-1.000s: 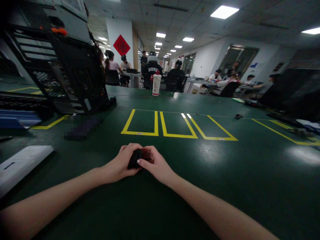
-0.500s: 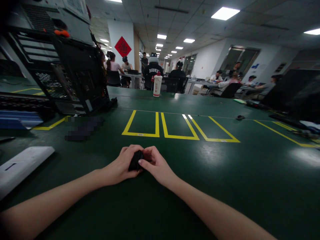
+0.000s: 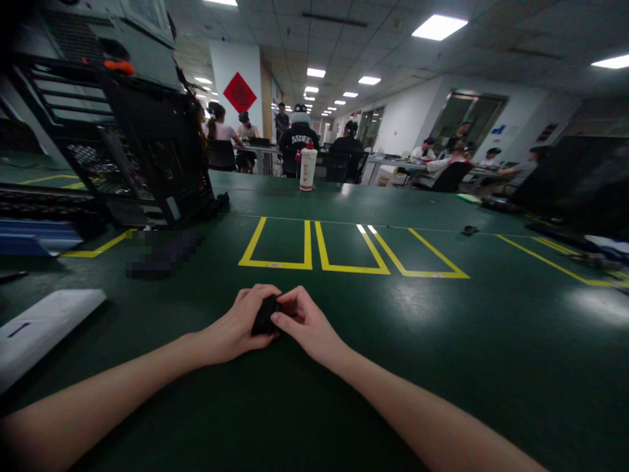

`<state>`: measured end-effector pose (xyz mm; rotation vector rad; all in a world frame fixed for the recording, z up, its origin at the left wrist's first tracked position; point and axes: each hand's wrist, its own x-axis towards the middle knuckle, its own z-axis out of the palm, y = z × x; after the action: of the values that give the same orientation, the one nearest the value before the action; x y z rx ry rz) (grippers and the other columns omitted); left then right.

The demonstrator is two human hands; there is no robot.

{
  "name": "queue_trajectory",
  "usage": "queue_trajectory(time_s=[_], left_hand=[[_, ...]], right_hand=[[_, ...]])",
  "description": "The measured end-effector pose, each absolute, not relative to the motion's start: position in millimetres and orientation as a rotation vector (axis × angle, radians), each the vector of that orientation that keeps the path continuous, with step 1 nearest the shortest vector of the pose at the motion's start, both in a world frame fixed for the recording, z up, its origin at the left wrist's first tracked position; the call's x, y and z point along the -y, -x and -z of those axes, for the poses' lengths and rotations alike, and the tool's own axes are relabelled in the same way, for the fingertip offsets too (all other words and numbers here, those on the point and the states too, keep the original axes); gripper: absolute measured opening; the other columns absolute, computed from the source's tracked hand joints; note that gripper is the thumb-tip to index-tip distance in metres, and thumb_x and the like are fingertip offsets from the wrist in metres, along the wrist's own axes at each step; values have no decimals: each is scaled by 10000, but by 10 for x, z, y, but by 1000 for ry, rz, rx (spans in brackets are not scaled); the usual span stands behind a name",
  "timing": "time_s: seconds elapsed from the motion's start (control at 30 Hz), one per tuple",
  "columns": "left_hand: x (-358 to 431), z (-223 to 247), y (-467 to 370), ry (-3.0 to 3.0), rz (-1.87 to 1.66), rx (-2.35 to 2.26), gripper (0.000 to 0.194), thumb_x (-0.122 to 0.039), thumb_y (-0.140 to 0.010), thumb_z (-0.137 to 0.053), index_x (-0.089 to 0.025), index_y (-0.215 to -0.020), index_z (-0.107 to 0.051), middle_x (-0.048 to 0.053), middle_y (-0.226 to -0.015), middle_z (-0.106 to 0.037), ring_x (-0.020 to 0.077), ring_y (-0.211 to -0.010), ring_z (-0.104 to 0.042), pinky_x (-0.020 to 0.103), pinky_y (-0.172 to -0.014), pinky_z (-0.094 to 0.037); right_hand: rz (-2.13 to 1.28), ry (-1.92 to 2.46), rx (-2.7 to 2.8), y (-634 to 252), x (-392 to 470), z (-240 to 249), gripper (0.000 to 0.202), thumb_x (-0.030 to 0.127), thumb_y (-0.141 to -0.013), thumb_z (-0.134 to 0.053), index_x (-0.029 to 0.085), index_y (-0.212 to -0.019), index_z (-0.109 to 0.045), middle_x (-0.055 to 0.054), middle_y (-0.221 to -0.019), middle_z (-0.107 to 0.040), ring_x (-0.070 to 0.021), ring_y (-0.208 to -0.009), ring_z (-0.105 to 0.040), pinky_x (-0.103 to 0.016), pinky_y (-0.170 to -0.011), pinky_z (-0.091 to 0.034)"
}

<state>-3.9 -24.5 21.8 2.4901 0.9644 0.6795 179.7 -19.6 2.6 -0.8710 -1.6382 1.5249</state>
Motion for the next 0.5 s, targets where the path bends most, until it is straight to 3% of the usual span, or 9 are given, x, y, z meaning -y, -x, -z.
queue_trajectory(time_s=[0.2,0.37,0.5], left_hand=[[243,-199,35,-2490,-676,-983,514,-166,-751,-596,-211,-1178,-312,80,-1139,-447,231,-1051,-441,412,-910,-342],[243,-217,46,-2480,-662,-963,543,-150,-745,-590,-235,-1190,-291,78,-1142,-441,244,-1049,-442,424,-896,-346],[249,-238,44,-2488,-665,-960,511,-163,-758,-584,-225,-1181,-306,79,-1126,-454,236,-1041,-453,410,-895,-351]], right_hand=[[-1520,864,1663,-1801,188,-29,248,219,-787,-574,209,-1001,-449,-34,-1038,-520,-171,-1017,-515,-373,-890,-425],[-1538,821,1664,-1812,228,-41,290,203,-737,-632,218,-956,-443,-26,-1036,-505,-177,-1018,-519,-371,-867,-442],[-1524,868,1646,-1805,225,-40,198,262,-787,-574,219,-937,-453,-22,-986,-528,-178,-963,-544,-366,-813,-471]])
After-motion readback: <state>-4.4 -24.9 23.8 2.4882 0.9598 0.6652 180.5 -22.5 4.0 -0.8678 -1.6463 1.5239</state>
